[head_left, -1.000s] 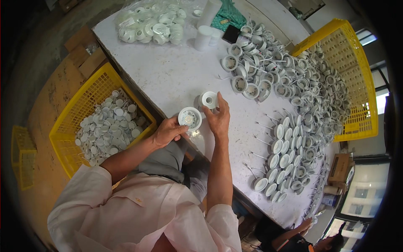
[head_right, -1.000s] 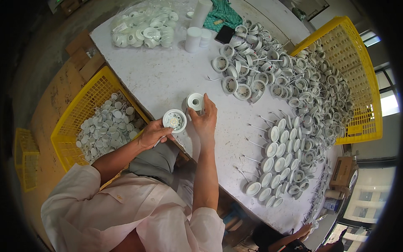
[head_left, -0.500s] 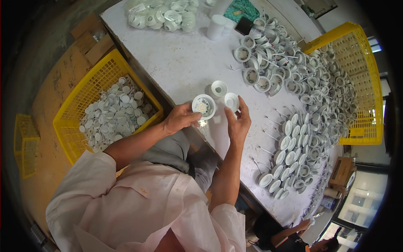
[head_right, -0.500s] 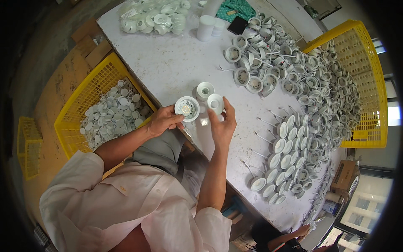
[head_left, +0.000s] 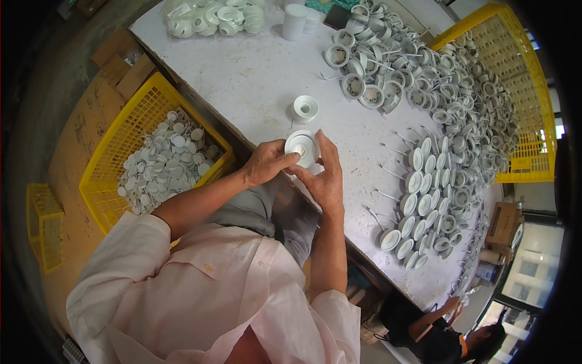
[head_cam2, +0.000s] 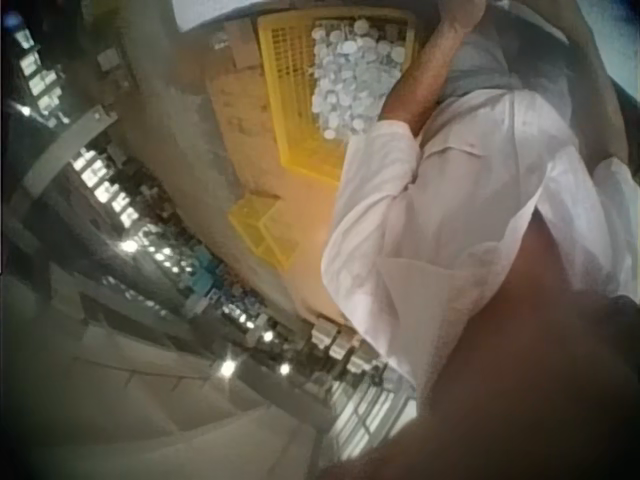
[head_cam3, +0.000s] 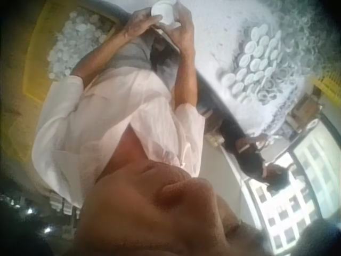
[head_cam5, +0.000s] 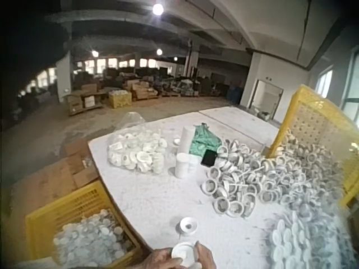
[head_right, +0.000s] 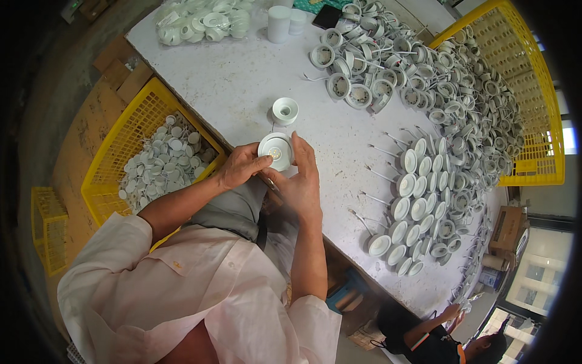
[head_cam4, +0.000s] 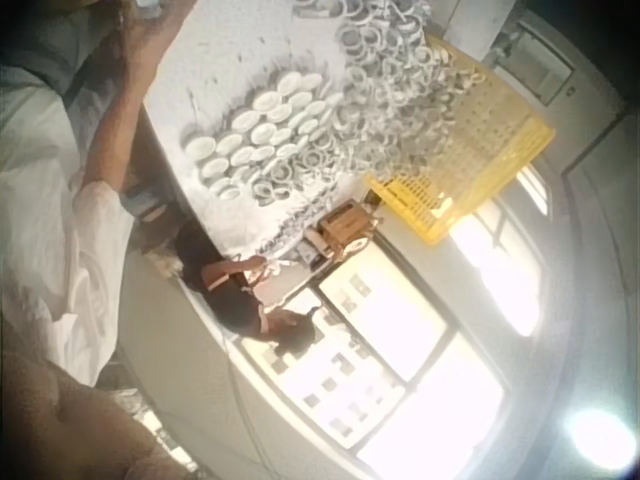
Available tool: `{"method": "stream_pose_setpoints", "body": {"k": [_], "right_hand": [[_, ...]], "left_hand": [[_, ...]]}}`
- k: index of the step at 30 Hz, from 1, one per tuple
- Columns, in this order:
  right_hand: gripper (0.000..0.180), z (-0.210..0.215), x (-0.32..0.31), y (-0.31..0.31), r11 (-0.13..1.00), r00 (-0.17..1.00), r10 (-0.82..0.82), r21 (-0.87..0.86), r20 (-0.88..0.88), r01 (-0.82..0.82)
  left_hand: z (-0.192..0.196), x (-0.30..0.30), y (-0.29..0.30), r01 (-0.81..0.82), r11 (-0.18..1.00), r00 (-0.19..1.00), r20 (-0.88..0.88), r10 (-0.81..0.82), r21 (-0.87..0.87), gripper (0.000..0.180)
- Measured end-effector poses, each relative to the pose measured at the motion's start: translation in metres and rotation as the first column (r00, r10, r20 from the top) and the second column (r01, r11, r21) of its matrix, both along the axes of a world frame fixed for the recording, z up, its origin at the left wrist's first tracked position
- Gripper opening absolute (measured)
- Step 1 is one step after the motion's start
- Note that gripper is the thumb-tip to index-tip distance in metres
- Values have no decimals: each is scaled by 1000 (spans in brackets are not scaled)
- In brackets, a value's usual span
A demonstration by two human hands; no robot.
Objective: The person assembles LED lights by attaching plastic covers onto round LED lamp bases by hand and placing the assembled lights on the table.
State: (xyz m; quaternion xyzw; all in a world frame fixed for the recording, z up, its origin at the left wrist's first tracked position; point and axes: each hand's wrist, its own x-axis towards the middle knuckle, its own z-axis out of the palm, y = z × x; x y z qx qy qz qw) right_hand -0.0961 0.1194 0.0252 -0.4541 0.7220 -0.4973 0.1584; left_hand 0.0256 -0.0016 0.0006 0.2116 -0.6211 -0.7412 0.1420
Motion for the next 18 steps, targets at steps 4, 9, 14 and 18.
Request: {"method": "stream_pose_setpoints", "body": {"k": [4,9,14,18], "right_hand": [[68,-12,1,11,993,947,-79,-63,311,103],[39,-22,2,13,961,800,-246,29,548,276],[22,-18,10,6,952,831,-264,-8,489,307],[27,-20,11,5,941,837,-292,-16,463,337]], "left_hand": [[0,-1,7,-25,1000,1000,-6,25,2,36],[0,-3,9,-16,993,998,63,23,-114,33],[3,-6,9,-2,981,980,193,41,-195,31],[-3,-9,9,-17,974,978,200,63,-227,31]]}}
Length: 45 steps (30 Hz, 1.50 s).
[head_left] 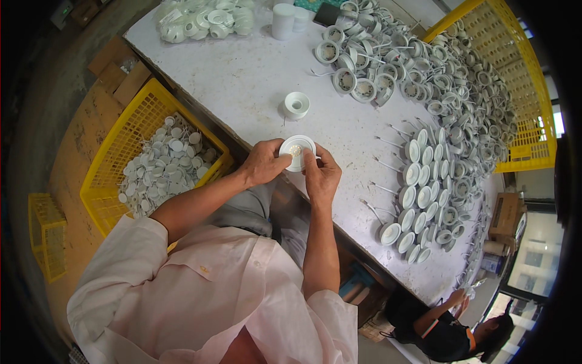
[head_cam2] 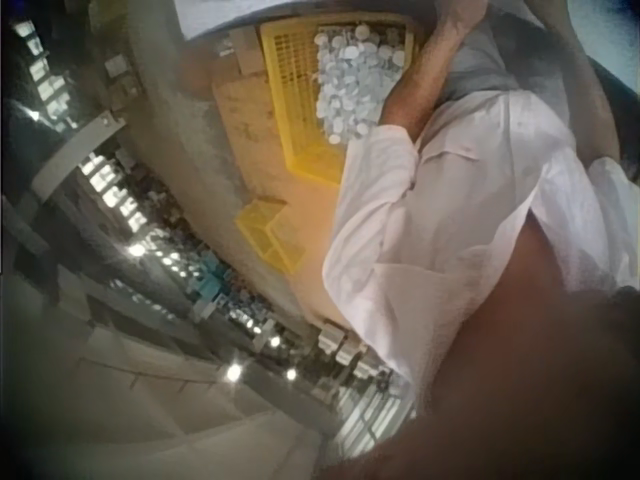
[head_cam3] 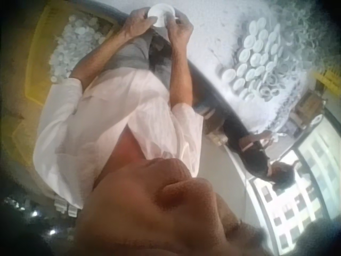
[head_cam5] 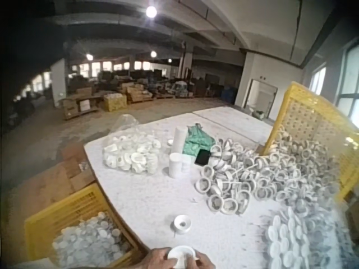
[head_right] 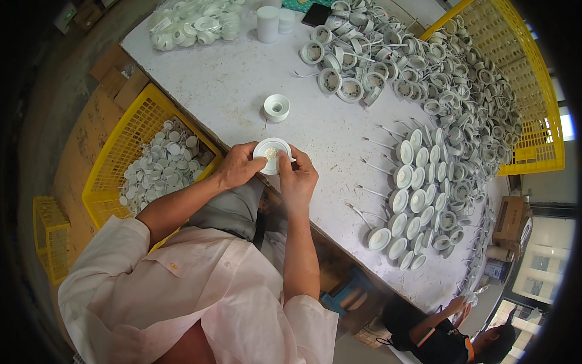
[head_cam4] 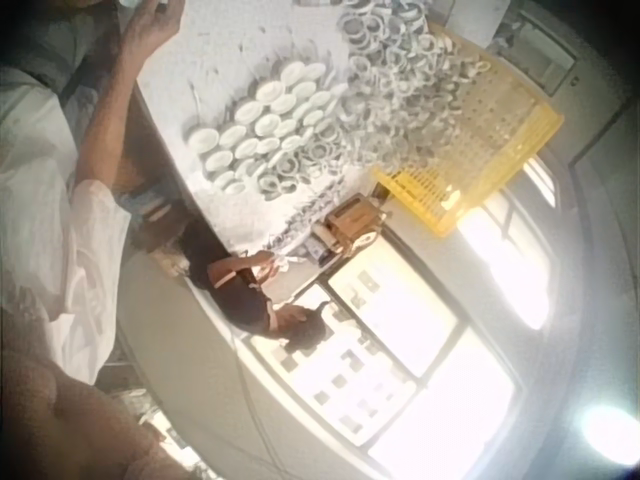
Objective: The person assembles LED lights by attaching plastic covers onto round LED lamp bases by hand and placing the assembled lights on the table.
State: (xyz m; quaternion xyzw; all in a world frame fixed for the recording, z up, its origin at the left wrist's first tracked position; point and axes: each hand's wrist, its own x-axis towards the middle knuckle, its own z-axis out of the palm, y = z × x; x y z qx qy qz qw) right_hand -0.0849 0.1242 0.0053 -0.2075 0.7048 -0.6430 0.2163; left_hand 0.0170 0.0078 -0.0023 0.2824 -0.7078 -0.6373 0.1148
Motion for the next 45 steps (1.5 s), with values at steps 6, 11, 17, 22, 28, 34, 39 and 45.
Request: {"method": "stream_pose_setpoints", "body": {"k": [6,11,17,22,28,34,39,45], "right_hand": [[26,-5,4,1,1000,997,-23,6,-73,24],[20,-6,6,1,994,997,-29,106,-76,36],[19,-4,5,0,990,987,-46,123,-151,65],[20,-6,1,2,986,983,-60,146,-174,86],[23,-14,-7,8,986,984,-134,80,-117,144],[25,-28,-23,30,966,976,-173,173,-132,194],[30,-15,-21,25,955,982,-165,233,-94,183],[57,-1,-50,51,980,964,3,192,-267,50]], "left_hand": [[5,6,0,34,999,999,21,-34,5,35],[4,8,0,36,998,999,-20,-35,47,36],[-8,4,2,-14,997,998,-54,9,-82,35],[-1,-4,1,15,994,1000,-19,-17,-109,33],[-10,-14,-3,165,977,986,-62,-157,138,33],[-7,-27,1,317,926,948,-69,-310,205,34],[-7,-33,-2,315,899,949,-108,-296,304,29],[5,-52,3,329,861,941,-56,-335,387,29]]}}
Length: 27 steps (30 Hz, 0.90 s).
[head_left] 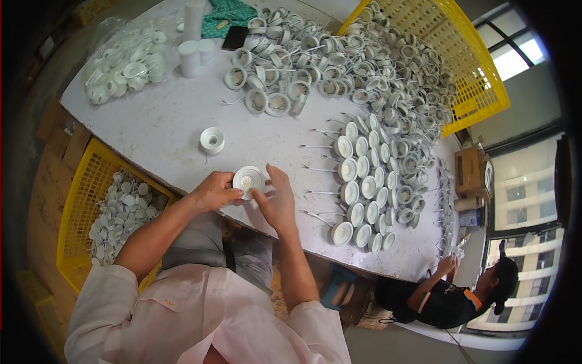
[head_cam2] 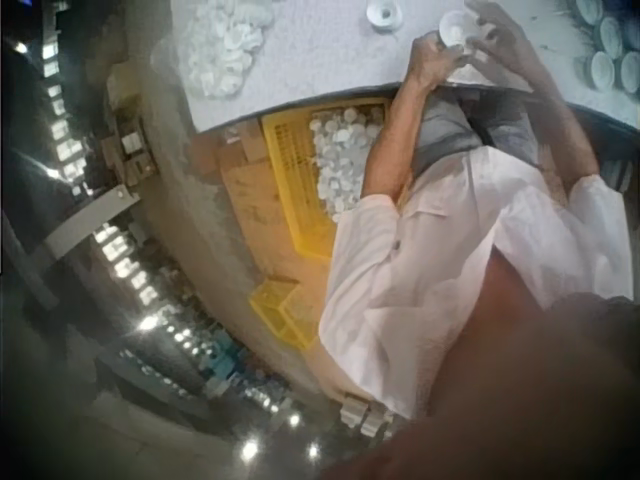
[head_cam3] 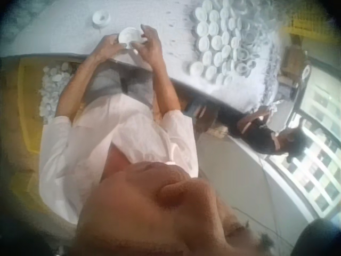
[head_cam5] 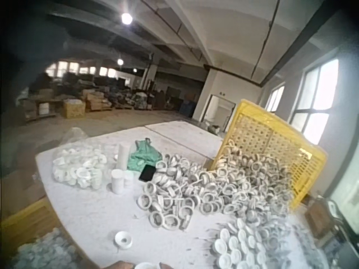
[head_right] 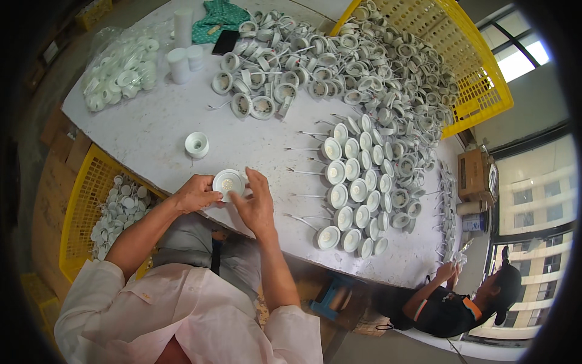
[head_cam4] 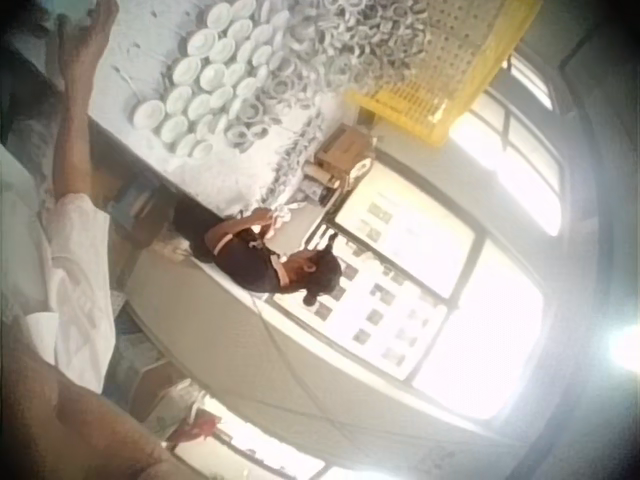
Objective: The person assembles LED lights by attaching plastic covers onto round LED lamp bases by hand and placing the assembled lights on the table.
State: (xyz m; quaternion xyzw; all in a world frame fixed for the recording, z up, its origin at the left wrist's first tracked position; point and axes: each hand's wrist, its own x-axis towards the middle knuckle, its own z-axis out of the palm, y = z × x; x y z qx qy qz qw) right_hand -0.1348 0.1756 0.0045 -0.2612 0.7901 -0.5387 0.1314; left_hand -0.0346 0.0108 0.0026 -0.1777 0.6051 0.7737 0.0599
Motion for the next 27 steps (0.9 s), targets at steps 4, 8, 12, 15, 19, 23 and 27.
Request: {"method": "stream_pose_setpoints", "body": {"k": [4,8,12,15,19,23,27], "right_hand": [[69,35,-16,1,921,761,377,302,-529,-246],[75,35,-40,7,826,633,535,505,-559,-252],[75,45,-85,13,813,695,535,515,-480,-270],[70,62,-138,20,848,763,494,426,-417,-316],[68,67,-233,30,899,805,386,378,-450,-220],[68,61,-330,34,940,785,289,317,-547,-125],[68,37,-404,38,900,770,220,430,-599,78]], "left_hand": [[4,-19,2,59,995,998,11,-58,-78,22],[3,-47,9,137,957,989,87,-119,-255,14],[-5,-83,14,141,990,989,37,-141,7,18],[-4,-107,11,83,993,996,-40,-80,79,30],[-33,-135,19,-163,976,966,-223,129,-142,32],[-57,-152,32,-167,968,946,-307,103,-188,22],[-48,-152,37,-120,960,948,-317,35,-253,16]]}}
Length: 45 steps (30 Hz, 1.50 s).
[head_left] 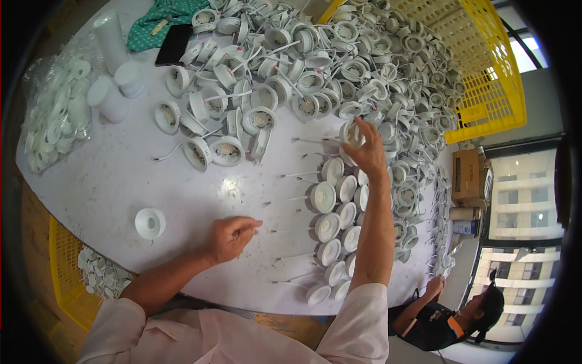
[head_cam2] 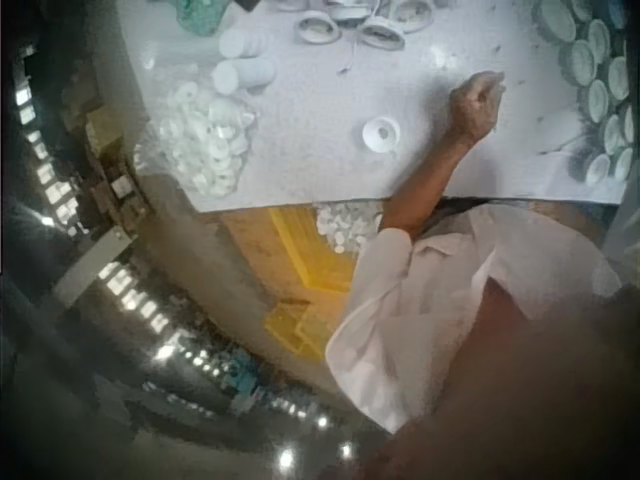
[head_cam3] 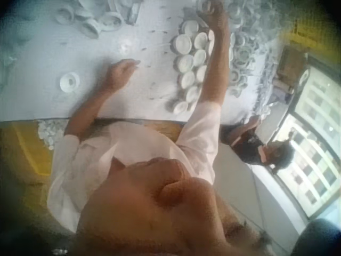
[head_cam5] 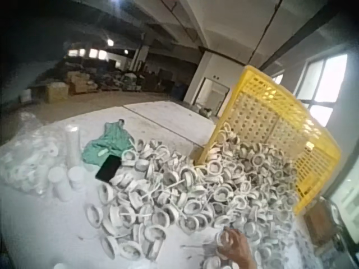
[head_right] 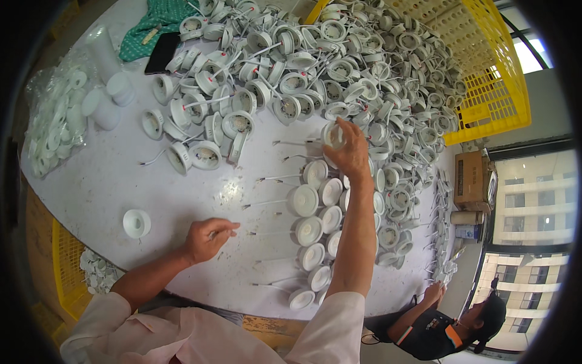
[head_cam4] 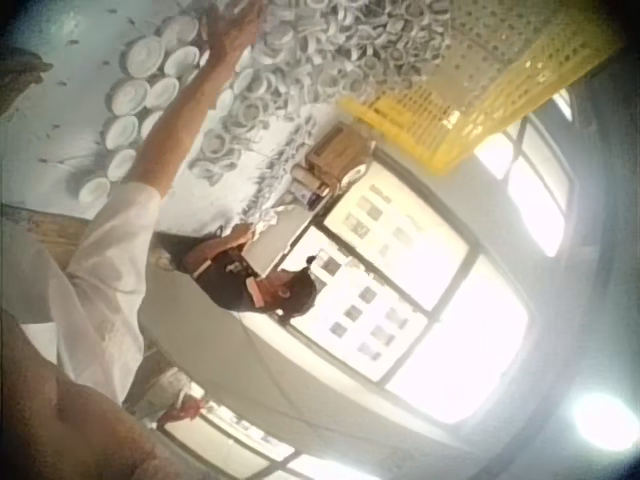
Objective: The person assembles LED lights by attaching plastic covers onto round LED lamp bases by hand and placing the assembled lights on the table.
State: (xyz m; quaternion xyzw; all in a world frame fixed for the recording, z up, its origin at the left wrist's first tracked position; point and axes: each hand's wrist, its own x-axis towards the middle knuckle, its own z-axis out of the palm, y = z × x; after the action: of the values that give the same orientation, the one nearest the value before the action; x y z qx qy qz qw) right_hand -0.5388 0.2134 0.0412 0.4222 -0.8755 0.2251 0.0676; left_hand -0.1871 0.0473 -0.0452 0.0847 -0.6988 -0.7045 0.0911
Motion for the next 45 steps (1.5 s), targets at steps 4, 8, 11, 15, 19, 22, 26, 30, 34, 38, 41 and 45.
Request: {"method": "stream_pose_setpoints", "body": {"k": [4,8,11,15,19,22,26,30,34,38,41,45], "right_hand": [[67,-20,-37,-1,984,994,-112,139,-16,113],[70,-28,-52,-1,936,981,-196,295,-11,191],[71,-27,-53,-3,903,971,-237,366,-10,224],[73,-25,-52,-13,886,966,-245,422,78,191],[74,-23,-59,-4,898,933,-296,393,203,199],[69,-13,-66,-7,851,900,-434,350,49,392],[76,-15,-51,-55,733,787,-596,295,-156,613],[83,-20,-49,-75,651,743,-644,380,-183,658],[80,-27,-50,-82,677,745,-640,319,-189,663],[80,-22,-39,-90,701,737,-663,233,-134,673],[83,-23,-38,-83,745,754,-643,119,-130,656],[84,-13,-37,-75,770,776,-631,111,-15,628]], "left_hand": [[-3,0,-6,11,998,998,-63,-15,-65,17],[-1,-5,-7,9,992,996,-86,-20,-126,21],[-1,-5,-11,56,993,997,-38,-61,-108,22],[-1,-4,-13,62,993,997,-31,-65,-101,21],[0,-6,-13,61,992,997,-36,-65,-109,21],[4,-6,-11,66,993,996,-48,-71,-100,22],[1,-5,-15,62,993,998,-16,-64,-102,22],[3,-5,-12,46,994,998,-29,-49,-99,21],[4,-7,-11,33,996,999,-33,-36,-80,20],[4,-6,-13,35,994,999,-23,-37,-101,20],[5,-7,-14,27,991,999,-33,-32,-129,20],[3,-6,-14,37,987,999,-24,-42,-157,20]]}}
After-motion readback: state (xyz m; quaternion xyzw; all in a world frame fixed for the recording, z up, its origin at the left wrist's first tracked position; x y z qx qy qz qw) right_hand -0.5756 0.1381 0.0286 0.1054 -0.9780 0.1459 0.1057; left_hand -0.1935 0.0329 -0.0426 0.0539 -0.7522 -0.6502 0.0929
